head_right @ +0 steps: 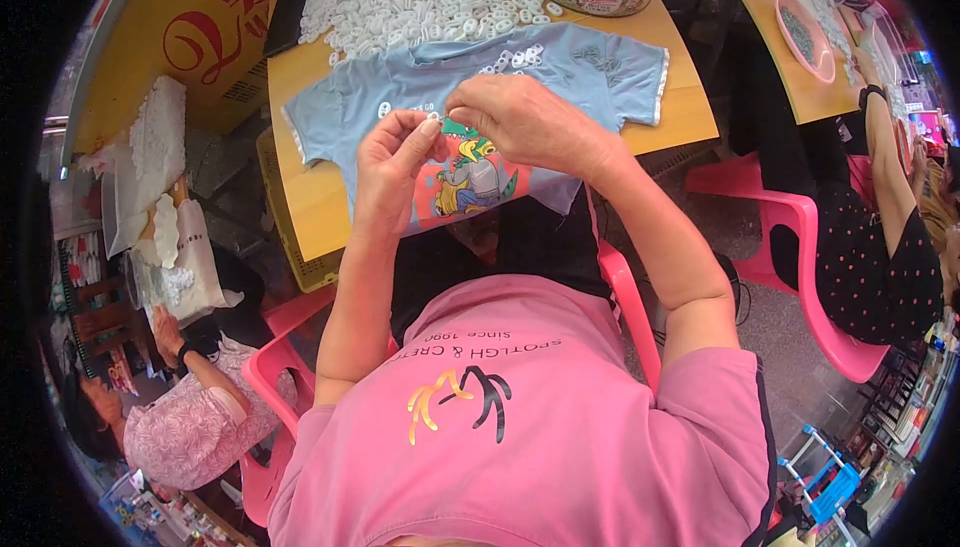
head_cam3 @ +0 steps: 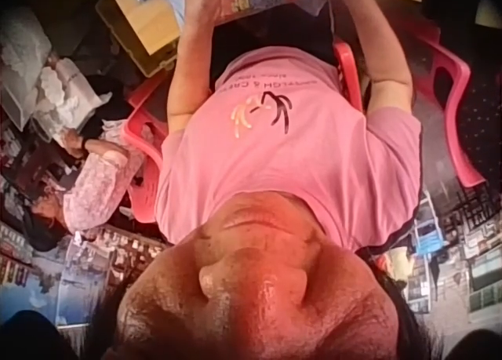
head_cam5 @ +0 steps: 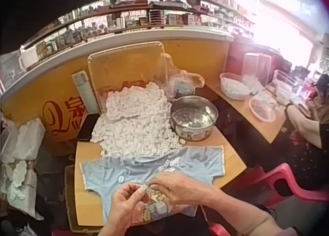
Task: The recorder is manually placing small white buttons on a t-shirt at a production workstation.
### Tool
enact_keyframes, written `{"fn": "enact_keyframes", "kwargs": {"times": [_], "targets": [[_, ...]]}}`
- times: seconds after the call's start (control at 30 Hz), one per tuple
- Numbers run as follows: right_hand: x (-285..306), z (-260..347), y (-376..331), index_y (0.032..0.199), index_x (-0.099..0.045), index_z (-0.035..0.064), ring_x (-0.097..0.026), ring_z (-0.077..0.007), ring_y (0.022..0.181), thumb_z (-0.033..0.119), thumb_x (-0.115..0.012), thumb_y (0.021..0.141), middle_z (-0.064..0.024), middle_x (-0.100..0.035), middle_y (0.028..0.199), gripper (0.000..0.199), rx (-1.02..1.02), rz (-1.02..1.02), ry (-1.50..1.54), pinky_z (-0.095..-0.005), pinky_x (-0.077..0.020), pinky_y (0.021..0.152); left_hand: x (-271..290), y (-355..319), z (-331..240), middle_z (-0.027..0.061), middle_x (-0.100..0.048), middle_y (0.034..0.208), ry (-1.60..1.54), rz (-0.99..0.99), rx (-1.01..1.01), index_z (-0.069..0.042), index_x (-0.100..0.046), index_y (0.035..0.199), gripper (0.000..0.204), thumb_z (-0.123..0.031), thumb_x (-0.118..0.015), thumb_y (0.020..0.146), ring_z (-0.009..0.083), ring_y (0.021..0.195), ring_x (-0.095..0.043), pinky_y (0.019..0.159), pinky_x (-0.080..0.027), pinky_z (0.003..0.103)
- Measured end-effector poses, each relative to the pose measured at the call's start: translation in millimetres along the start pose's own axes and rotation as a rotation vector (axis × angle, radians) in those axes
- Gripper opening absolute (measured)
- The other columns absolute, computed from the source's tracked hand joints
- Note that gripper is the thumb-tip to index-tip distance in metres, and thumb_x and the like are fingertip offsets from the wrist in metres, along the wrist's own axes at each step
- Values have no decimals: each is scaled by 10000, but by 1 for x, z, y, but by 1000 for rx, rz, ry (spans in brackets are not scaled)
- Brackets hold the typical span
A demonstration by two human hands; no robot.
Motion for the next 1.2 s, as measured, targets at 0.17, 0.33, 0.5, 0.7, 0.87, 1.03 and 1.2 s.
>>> {"fn": "enact_keyframes", "kwargs": {"times": [0.17, 0.33, 0.5, 0.7, 0.87, 1.03, 1.2], "targets": [[-3, 7, -1, 935, -589, 19, -612, -367, 793, 142, -598, 900, -146, -603, 843, 128, 15, 60, -107, -434, -482, 645, 0, -4, -4, 45, -635, 814, -14, -2, -16, 10, -599, 960, 114, -88, -638, 918, 100, 727, -595, 694, -485, 247], [-5, 12, 1, 871, -546, 31, -582, -370, 736, 150, -587, 911, -140, -543, 774, 133, 68, 58, -164, -438, -456, 600, -6, -8, -7, 39, -625, 814, 4, 31, -20, 5, -594, 952, 122, -100, -645, 916, 95, 734, -586, 693, -476, 245], [-15, 9, -3, 861, -536, 3, -537, -359, 688, 129, -583, 923, -137, -503, 745, 148, 43, 121, 23, -426, -417, 595, -9, -13, -10, 33, -621, 808, 23, 55, -51, 1, -589, 943, 129, -109, -650, 915, 86, 731, -580, 683, -467, 241], [-28, 2, 0, 807, -531, -9, -556, -377, 704, 150, -564, 938, -168, -535, 718, 209, -13, 124, 174, -436, -423, 607, 0, -22, -8, 20, -627, 802, 158, 19, -64, 4, -598, 933, 131, -117, -649, 918, 72, 707, -578, 659, -462, 220], [-54, -8, 3, 841, -579, -6, -579, -368, 724, 153, -588, 921, -167, -578, 747, 178, -16, 125, 168, -439, -436, 627, 26, -30, 7, 18, -629, 806, 135, -124, 4, 3, -599, 933, 118, -107, -641, 924, 73, 713, -583, 672, -470, 221], [-77, -8, 28, 905, -628, 10, -597, -358, 747, 186, -620, 903, -171, -609, 761, 176, -84, 337, 75, -425, -454, 646, 62, -43, -4, 34, -629, 808, 65, -222, -75, -3, -597, 943, 100, -99, -624, 934, 96, 726, -592, 703, -483, 246], [-71, -16, 63, 933, -661, 56, -626, -363, 769, 204, -655, 862, -133, -636, 895, 163, -38, -35, -196, -434, -492, 669, 82, -49, -19, 53, -636, 848, -38, -276, -148, -21, -596, 985, 97, -102, -619, 936, 135, 756, -607, 739, -484, 276]]}}
Point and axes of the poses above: each hand's wrist, its own y-axis towards the middle knuckle, its own x-axis out of the back of the hand, z = x × y, the point moved 10 cm from there along y, towards the middle knuckle
